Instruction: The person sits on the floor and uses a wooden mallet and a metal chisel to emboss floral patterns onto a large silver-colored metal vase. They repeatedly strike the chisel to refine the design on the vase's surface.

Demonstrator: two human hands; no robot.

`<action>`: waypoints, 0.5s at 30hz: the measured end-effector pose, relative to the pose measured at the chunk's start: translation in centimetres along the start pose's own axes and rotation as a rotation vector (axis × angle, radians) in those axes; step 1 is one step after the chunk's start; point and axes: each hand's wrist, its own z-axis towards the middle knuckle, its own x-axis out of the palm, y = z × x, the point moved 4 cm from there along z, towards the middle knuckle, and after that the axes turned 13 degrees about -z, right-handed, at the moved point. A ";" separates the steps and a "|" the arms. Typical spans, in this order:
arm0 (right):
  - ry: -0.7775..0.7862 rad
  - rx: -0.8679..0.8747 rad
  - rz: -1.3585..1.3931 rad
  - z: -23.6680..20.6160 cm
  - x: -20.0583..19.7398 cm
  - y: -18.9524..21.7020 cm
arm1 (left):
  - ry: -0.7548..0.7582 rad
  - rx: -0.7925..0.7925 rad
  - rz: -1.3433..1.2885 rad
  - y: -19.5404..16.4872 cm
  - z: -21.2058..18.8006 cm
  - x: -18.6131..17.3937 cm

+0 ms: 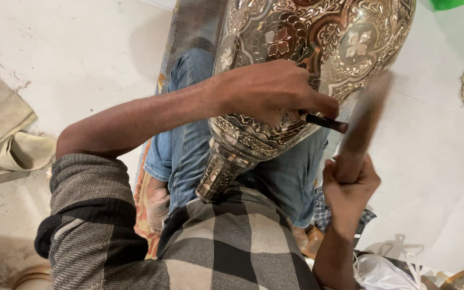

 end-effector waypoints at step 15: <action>-0.051 -0.039 -0.083 -1.3 1.3 -0.5 | 0.093 0.053 -0.006 0.1 0.6 0.6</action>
